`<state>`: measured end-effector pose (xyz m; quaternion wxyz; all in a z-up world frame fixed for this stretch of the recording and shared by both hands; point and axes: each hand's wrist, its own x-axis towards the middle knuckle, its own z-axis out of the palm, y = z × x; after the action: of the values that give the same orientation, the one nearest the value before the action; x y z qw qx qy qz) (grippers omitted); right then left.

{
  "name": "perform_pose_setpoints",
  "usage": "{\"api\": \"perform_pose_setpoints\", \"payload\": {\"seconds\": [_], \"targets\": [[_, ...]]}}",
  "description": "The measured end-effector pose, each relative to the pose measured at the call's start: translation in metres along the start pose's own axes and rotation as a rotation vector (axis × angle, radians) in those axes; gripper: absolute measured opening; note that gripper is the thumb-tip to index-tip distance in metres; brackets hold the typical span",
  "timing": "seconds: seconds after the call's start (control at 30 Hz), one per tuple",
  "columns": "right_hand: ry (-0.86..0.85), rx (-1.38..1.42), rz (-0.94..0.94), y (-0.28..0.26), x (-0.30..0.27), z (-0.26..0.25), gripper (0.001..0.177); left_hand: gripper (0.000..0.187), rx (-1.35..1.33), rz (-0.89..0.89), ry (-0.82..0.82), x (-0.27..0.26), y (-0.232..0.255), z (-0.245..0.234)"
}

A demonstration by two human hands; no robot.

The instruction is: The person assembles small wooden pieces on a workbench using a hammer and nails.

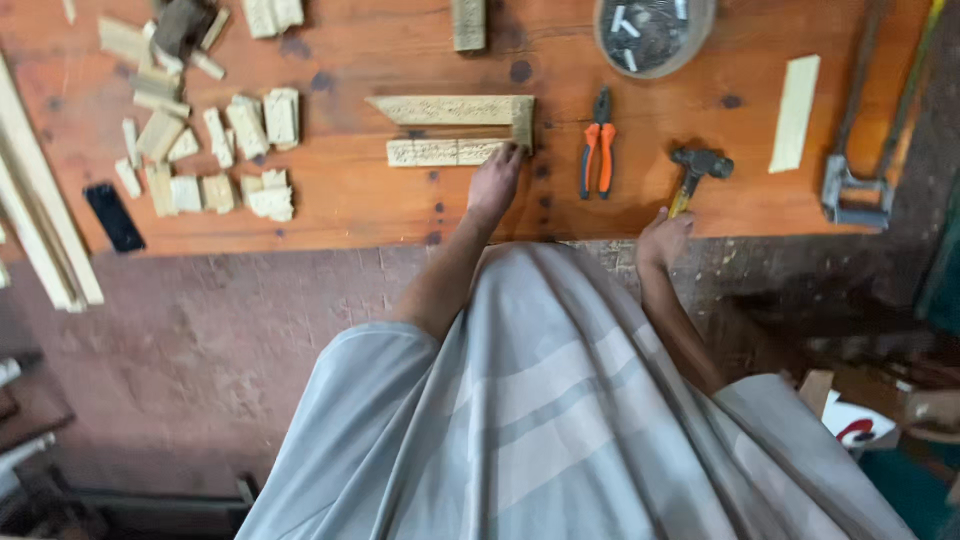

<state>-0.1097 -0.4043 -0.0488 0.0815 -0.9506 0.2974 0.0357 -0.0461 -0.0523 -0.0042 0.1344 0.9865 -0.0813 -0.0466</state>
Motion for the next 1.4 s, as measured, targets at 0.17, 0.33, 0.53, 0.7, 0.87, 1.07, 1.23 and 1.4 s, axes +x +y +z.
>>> {"api": "perform_pose_setpoints", "payload": {"seconds": [0.17, 0.33, 0.53, 0.7, 0.87, 1.07, 1.23, 1.4], "targets": [[-0.008, 0.014, -0.154, 0.011, 0.002, -0.012, 0.041, 0.039, -0.119, -0.115, -0.061, 0.005, 0.006, 0.015], [-0.07, -0.104, -0.197, 0.011, 0.001, -0.037, 0.056, 0.051, -0.322, -0.136, -0.098, -0.004, -0.008, -0.016], [-0.144, -0.289, -0.214, 0.028, 0.017, -0.01, 0.067, 0.059, -0.649, -0.111, -0.109, -0.055, -0.09, -0.04], [-0.267, -0.234, 0.033, -0.003, 0.049, 0.005, 0.055, 0.038, -0.713, -0.65, -0.015, -0.117, -0.198, -0.081], [-0.327, -0.159, 0.194, -0.02, 0.083, 0.013, 0.061, 0.035, -0.634, -0.761, 0.043, -0.181, -0.308, -0.116], [-0.374, -0.282, 0.185, -0.041, 0.04, -0.022, 0.083, 0.025, -0.433, -0.775, 0.225, -0.208, -0.451, -0.151], [-0.292, -0.134, -0.122, -0.064, -0.056, -0.045, 0.079, 0.056, -0.291, -1.091, 0.123, -0.184, -0.55, -0.189], [-0.529, -0.325, -0.199, -0.103, -0.138, -0.061, 0.07, 0.088, -0.068, -0.901, -0.119, -0.178, -0.626, -0.178]]}}
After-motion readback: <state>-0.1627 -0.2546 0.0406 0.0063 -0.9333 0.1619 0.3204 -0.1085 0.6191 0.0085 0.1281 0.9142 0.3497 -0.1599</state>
